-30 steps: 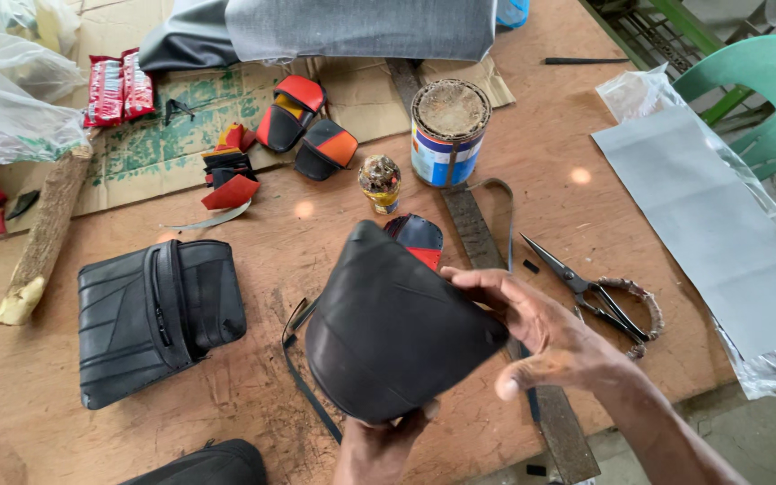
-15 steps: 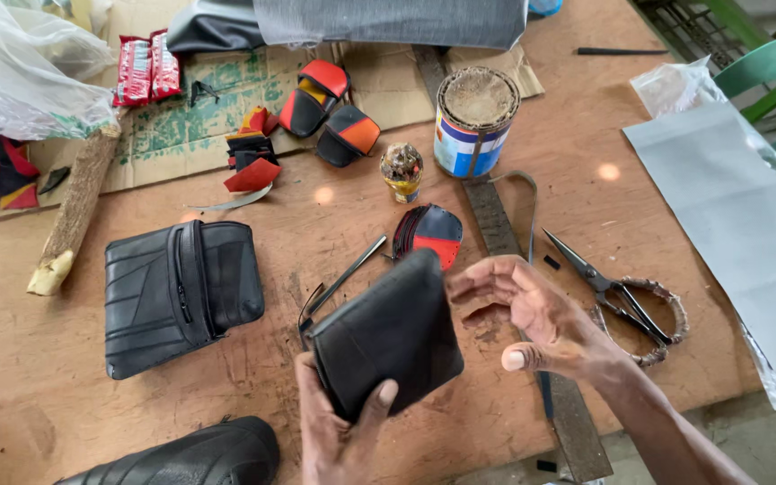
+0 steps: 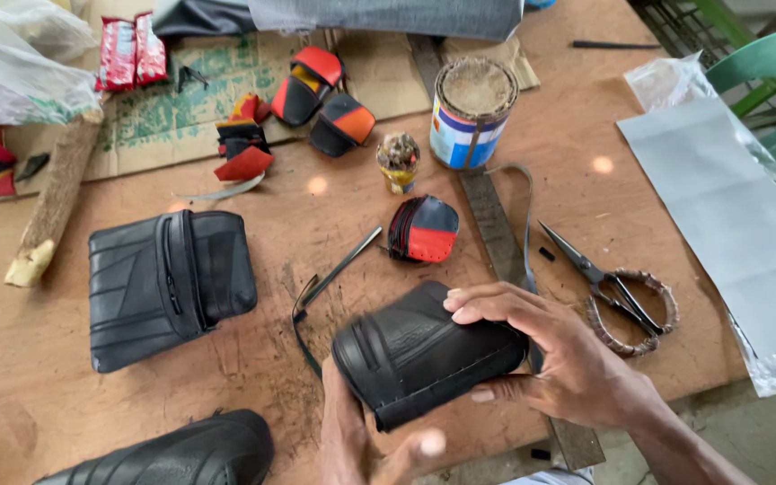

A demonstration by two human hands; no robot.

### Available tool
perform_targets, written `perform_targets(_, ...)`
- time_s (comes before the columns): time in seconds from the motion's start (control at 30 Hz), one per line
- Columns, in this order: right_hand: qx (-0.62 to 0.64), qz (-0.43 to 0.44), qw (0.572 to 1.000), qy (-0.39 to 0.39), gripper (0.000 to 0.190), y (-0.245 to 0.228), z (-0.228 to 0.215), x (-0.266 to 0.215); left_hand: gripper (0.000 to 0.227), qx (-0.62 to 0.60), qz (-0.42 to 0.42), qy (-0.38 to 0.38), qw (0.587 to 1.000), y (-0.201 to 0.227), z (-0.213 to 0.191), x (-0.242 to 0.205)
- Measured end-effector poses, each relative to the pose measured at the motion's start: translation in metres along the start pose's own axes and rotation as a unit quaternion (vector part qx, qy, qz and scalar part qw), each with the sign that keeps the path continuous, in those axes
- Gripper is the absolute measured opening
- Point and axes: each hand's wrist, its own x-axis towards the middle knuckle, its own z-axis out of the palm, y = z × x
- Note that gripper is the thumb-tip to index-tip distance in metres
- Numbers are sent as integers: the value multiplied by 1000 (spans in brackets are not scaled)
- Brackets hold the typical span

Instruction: The person assembles a black leather pouch by inserting a strip of material into a seam, trimming the excess with scissors, and adjusting the pouch's shape. The person also handles a red and black pouch and a larger black bag on the workbench.

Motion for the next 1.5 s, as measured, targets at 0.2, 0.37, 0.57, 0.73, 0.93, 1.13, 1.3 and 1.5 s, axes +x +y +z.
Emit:
perform_targets(0.2, 13, 31, 999, -32, 72, -2, 11, -1, 89, 329, 79, 185, 923, 3, 12, 7)
perform_targets(0.37, 52, 45, 995, -72, 82, -11, 13, 9, 73, 300, 101, 28, 948, 13, -12, 19)
perform_targets(0.57, 23, 30, 996, -77, 64, -10, 14, 24, 54, 335, 52, -4, 941, 19, -26, 36)
perform_targets(0.73, -23, 16, 999, -40, 46, -8, 23, 31, 39, 298, 67, 15, 952, 17, -26, 42)
perform_targets(0.93, -50, -12, 999, -13, 26, -3, 36, 32, 23, 289, 92, 41, 952, 13, -25, 40)
perform_targets(1.13, -102, -76, 991, 51, 52, 7, 32, 39, 22, 282, 59, 130, 949, 11, -13, 41)
perform_targets(1.3, 57, 89, 981, 163, 79, -14, 52, 18, 41, 264, -44, 214, 939, 13, -6, 35)
perform_targets(1.5, 66, 12, 997, 32, 111, -24, 52, 4, 69, 18, -172, 106, 979, 11, -10, 11)
